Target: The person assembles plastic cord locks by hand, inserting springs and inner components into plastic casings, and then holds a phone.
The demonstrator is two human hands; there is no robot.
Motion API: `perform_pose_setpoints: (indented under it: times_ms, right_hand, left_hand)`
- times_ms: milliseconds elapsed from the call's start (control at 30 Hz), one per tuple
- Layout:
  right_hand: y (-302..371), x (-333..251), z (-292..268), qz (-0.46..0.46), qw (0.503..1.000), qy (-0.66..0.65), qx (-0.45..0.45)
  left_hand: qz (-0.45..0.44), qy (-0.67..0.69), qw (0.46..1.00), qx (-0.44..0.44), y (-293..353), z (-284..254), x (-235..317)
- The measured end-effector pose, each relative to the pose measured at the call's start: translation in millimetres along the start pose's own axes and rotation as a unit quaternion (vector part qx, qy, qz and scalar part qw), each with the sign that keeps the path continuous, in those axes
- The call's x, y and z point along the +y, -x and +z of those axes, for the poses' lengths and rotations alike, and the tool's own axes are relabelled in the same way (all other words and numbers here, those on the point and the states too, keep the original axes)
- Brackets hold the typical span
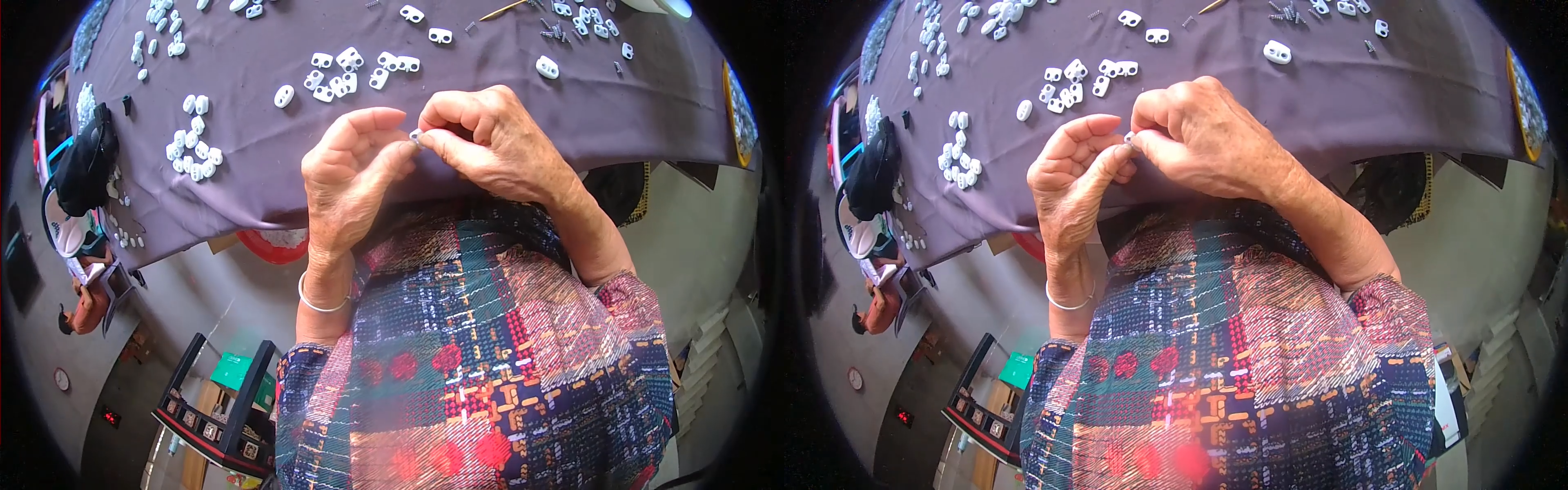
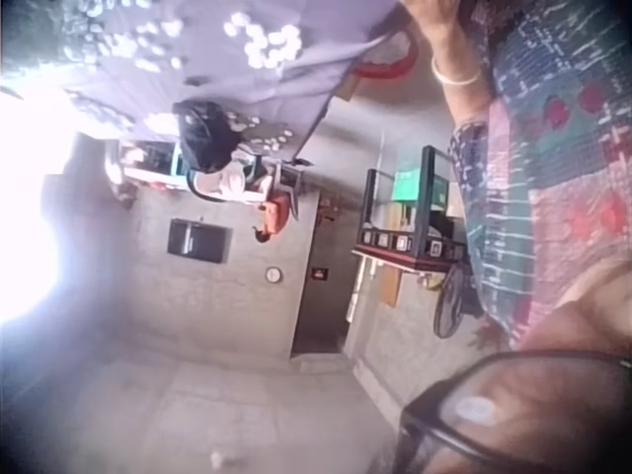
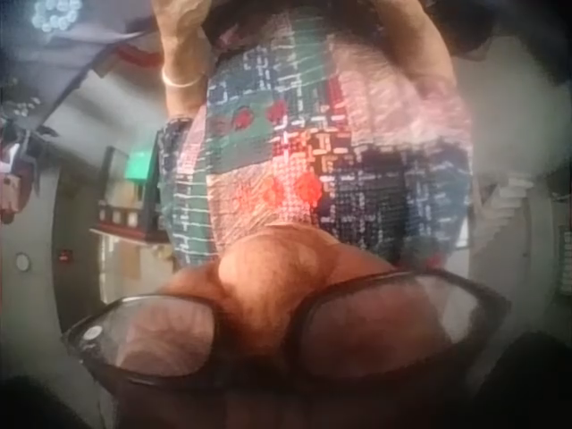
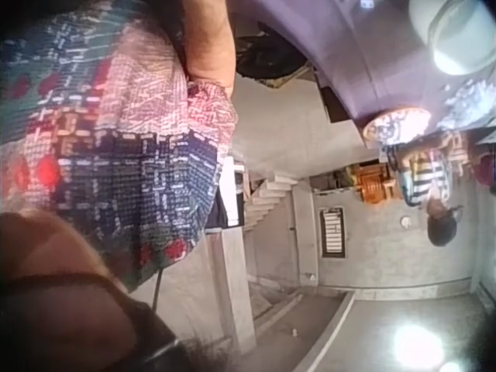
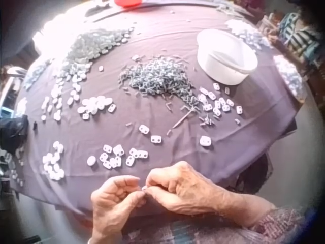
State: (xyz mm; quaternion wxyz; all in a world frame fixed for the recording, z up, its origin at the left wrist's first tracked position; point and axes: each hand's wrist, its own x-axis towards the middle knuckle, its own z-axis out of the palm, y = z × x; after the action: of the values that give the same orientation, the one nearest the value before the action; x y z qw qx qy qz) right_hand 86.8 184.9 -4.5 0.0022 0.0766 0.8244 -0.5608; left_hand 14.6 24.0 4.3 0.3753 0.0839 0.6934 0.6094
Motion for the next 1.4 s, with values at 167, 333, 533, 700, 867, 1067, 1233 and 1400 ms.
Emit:
perform_pose_setpoints:
  times_ms: [167,333,533,700,867,1067,1233,1400]
  right_hand:
    - [-0.1,0.8,-0.3,0.076,0.991,-0.106,-0.015]
    - [0.1,0.9,-3.5,0.120,0.978,-0.173,-0.005]
    - [0.7,1.9,-5.0,0.135,0.968,-0.212,0.012]
    - [1.1,-0.8,-7.8,0.158,0.951,-0.264,0.007]
    - [1.2,2.4,-5.7,0.150,0.959,-0.242,0.006]
    - [3.7,-2.7,-0.5,0.108,0.982,-0.148,0.049]
    - [-3.8,-2.5,-3.6,0.094,0.985,-0.134,0.061]
    - [-8.4,-5.7,-5.8,0.122,0.979,-0.161,0.031]
  left_hand:
    - [0.006,0.019,1.000,0.012,0.8,1.2,1.3]
    - [0.005,0.031,0.999,0.008,-2.2,1.3,4.1]
    - [0.008,-0.012,1.000,0.020,0.1,0.5,9.2]
    - [-0.039,-0.010,0.999,-0.029,-1.5,2.9,12.9]
    - [-0.013,-0.013,1.000,-0.004,-2.5,6.7,6.8]
    - [0.053,-0.063,0.996,0.028,-2.2,10.7,4.7]
    - [0.052,-0.025,0.998,0.030,-7.5,10.8,4.0]
    - [0.047,-0.002,0.998,0.051,-7.9,10.3,5.6]
